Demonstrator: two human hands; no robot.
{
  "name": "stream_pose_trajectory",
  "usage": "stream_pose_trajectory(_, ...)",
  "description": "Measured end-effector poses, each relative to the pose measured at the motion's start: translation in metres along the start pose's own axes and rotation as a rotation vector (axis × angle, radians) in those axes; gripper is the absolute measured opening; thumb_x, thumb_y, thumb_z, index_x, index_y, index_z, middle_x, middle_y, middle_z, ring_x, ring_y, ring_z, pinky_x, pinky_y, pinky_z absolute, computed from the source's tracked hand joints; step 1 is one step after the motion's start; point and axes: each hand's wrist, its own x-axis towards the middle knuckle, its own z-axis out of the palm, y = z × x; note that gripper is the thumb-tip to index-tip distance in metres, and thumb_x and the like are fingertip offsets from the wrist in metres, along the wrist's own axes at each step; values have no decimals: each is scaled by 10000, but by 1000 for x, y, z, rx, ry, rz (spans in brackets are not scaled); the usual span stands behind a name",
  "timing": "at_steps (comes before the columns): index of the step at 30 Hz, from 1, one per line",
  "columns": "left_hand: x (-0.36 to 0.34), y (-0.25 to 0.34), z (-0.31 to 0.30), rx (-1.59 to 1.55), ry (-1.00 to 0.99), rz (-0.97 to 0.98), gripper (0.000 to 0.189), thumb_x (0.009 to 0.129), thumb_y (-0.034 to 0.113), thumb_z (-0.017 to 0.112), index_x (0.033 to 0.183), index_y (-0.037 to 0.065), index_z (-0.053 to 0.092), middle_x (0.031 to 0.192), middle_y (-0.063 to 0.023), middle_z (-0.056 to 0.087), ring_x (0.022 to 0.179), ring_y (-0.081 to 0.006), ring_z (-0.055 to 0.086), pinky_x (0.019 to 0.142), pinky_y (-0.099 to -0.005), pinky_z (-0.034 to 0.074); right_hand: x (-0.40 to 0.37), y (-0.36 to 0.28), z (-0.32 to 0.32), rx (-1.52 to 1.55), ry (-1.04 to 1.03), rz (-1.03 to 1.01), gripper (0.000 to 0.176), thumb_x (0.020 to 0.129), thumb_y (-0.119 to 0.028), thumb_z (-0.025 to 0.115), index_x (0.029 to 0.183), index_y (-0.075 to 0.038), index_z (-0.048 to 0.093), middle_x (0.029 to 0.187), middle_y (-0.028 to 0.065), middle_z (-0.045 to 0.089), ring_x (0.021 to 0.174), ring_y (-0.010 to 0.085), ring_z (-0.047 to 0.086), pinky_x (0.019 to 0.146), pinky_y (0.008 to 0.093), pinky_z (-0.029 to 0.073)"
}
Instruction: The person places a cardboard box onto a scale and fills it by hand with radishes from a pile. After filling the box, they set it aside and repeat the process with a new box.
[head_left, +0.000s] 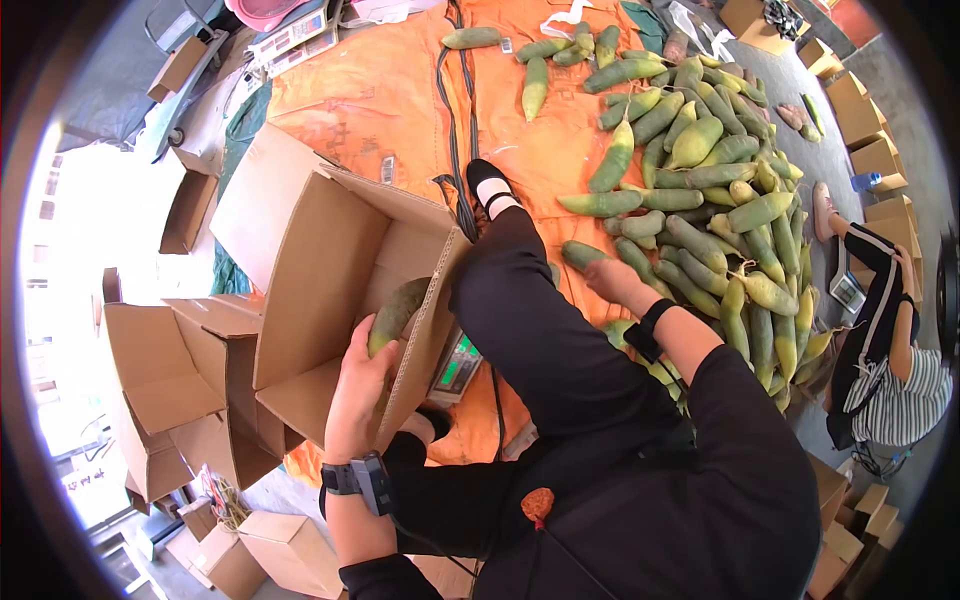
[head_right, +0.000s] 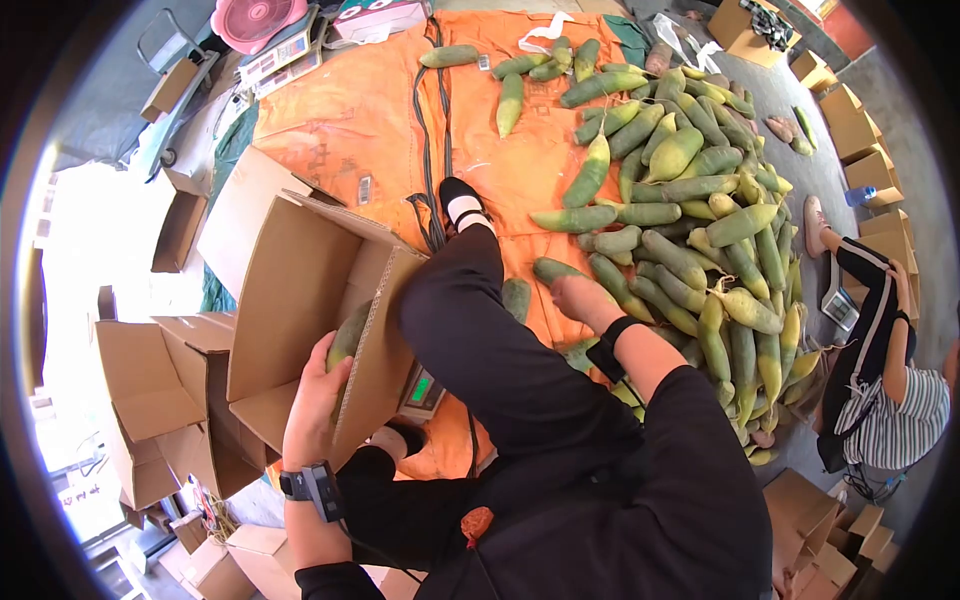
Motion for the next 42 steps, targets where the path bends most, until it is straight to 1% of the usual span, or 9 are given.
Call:
stream_pose_trajectory(5, 5, 0, 3, -184, 4, -77, 518, 920, 90, 561, 1393, -8, 374, 1249, -110, 551, 1127, -170, 527, 970, -285, 411, -1, 18, 43, 20, -170, 10, 226, 837, -189, 629, 1054, -127, 644, 1013, 127, 676, 997, 301, 633, 863, 407, 502)
stream_pose_trajectory(7, 12, -7, 1, -251, 6, -35, 533, 912, 112, 575, 1401, 58, 370, 967, -62, 579, 691, -124, 545, 619, -261, 473, 6, 12, 48, 30, -247, 24, 341, 826, -168, 655, 1159, -131, 592, 1132, 139, 631, 1062, 305, 597, 891, 404, 491)
stream_pose_trajectory(11, 18, -13, -1, -390, -29, -102, 550, 915, 110, 576, 1414, 74, 348, 998, -67, 576, 666, -132, 547, 587, -268, 483, 7, -25, 30, -159, -124, -70, 519, 821, -83, 619, 1314, -152, 473, 1334, 102, 452, 1199, 296, 473, 942, 405, 449)
stream_pose_trajectory(22, 19, -27, -11, 356, -55, -285, 725, 841, 111, 627, 1470, 115, 266, 940, -160, 628, 626, -198, 623, 473, -324, 510, 47, -39, 64, -964, -197, -582, 407, 834, -131, 576, 1239, -145, 542, 1226, 67, 542, 1241, 264, 444, 938, 441, 425)
stream_pose_trajectory(25, 16, -21, -10, 514, -70, -253, 675, 837, 140, 629, 1441, 102, 331, 959, -173, 643, 659, -199, 653, 471, -325, 520, 84, -21, 115, -693, 13, -593, 341, 834, -130, 566, 1174, -116, 554, 1216, 119, 547, 1222, 312, 449, 967, 467, 393)
stream_pose_trajectory(31, 19, -38, -13, 786, -112, -97, 549, 852, 299, 612, 1341, 88, 480, 1123, -198, 628, 1005, -341, 631, 841, -431, 518, 121, 18, 216, 150, 570, -527, 182, 836, -125, 535, 980, -29, 591, 1187, 277, 564, 1165, 457, 465, 1055, 547, 297)
stream_pose_trajectory(37, 0, 11, -5, 822, 178, -30, 485, 840, 274, 627, 1272, 67, 547, 1208, -194, 596, 1131, -367, 555, 947, -427, 449, 25, 52, 174, -16, 344, -451, 210, 833, -123, 550, 1027, -50, 583, 1181, 230, 568, 1170, 413, 474, 1016, 519, 337)
stream_pose_trajectory(41, -7, 10, -10, 815, 204, 10, 479, 845, 318, 619, 1258, 83, 553, 1193, -197, 592, 1090, -368, 571, 923, -441, 455, 75, 11, 158, -145, 164, -399, 242, 830, -120, 562, 1066, -67, 576, 1176, 191, 571, 1174, 378, 482, 986, 496, 369)
stream_pose_trajectory(42, -8, 10, -11, 795, 210, 18, 471, 847, 313, 617, 1253, 82, 557, 1195, -192, 593, 1090, -368, 571, 921, -441, 455, 15, 67, 164, -177, 119, -385, 251, 830, -120, 565, 1075, -72, 574, 1175, 182, 572, 1175, 369, 484, 978, 491, 377)
